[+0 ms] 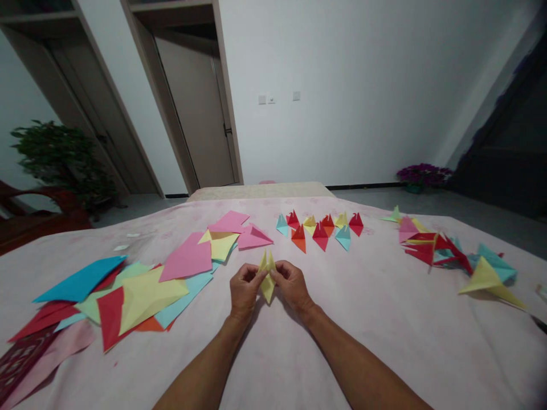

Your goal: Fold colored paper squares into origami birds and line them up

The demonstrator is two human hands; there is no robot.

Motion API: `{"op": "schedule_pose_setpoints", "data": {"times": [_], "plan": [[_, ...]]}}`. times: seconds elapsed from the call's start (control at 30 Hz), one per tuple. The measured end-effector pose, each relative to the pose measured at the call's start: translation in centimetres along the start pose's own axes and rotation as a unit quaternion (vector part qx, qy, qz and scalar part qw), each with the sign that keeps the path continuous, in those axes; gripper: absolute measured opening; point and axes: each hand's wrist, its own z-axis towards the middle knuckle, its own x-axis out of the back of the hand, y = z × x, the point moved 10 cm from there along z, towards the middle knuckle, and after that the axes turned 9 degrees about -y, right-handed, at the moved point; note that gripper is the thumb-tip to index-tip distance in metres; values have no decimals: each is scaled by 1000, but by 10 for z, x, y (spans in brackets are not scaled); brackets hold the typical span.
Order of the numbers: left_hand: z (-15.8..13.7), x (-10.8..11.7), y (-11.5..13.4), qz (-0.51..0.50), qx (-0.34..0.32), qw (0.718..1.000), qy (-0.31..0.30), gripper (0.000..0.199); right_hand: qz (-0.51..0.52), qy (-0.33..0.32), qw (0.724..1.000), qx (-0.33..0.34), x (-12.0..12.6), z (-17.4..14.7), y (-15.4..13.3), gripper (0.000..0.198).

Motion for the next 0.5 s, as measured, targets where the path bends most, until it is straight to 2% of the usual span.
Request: {"op": "schedule_pose_setpoints", "data": {"times": [0.2, 0.4, 0.5], "plan": [[-5, 5, 8, 56, -23, 998, 26, 26, -3, -14, 1000, -2, -3, 0, -3, 20], [-5, 8, 8, 0, -15, 999, 52, 32, -9, -13, 1000, 1, -3, 0, -3, 20], [-3, 3, 0, -27, 10, 999, 27, 41, -13, -8, 1000, 3, -2, 1, -4, 19]]}}
